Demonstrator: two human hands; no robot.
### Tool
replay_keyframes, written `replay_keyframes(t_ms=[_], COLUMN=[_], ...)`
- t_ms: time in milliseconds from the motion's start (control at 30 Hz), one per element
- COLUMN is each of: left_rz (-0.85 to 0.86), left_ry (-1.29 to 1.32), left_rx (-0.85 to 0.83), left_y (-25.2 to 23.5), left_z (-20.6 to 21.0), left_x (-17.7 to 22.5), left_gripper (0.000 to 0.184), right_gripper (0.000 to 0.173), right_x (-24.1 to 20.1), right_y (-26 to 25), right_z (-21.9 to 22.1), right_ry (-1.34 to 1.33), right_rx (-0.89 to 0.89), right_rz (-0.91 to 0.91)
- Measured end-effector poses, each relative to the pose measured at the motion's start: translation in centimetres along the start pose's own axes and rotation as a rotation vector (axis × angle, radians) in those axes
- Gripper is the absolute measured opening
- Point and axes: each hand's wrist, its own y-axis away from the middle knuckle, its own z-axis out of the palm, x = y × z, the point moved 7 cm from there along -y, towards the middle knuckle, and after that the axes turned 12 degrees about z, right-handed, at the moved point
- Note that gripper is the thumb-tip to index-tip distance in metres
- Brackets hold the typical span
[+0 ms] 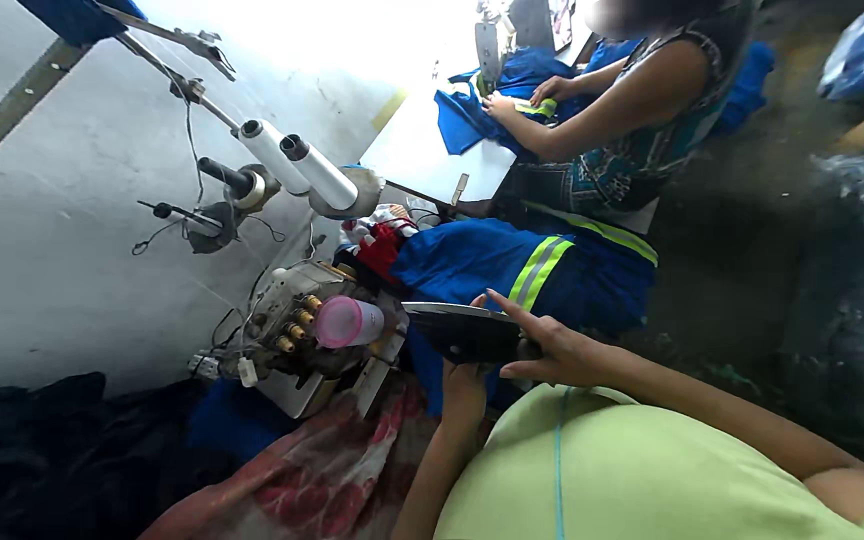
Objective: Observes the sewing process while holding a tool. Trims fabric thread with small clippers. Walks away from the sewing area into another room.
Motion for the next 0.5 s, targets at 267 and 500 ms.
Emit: replay_keyframes(t_ms=[267, 500], left_rz=[0.263, 0.207], left_ry=[-0.044, -0.156], left_rx=[-0.309, -0.237], left_y=[0.22, 0.02], left_z=[-0.08, 0.57], left_x=[-0.84, -0.88], left_gripper=[0.034, 0.079], right_gripper=[0.086, 0.088], right_x=[0.27, 0.32], right_y=[-0.12, 0.09], right_z=[-0.23, -0.47], right_ry=[-0.180, -0.077], right_rx=[-0.055, 0.026], right_rz=[0.007, -0.041])
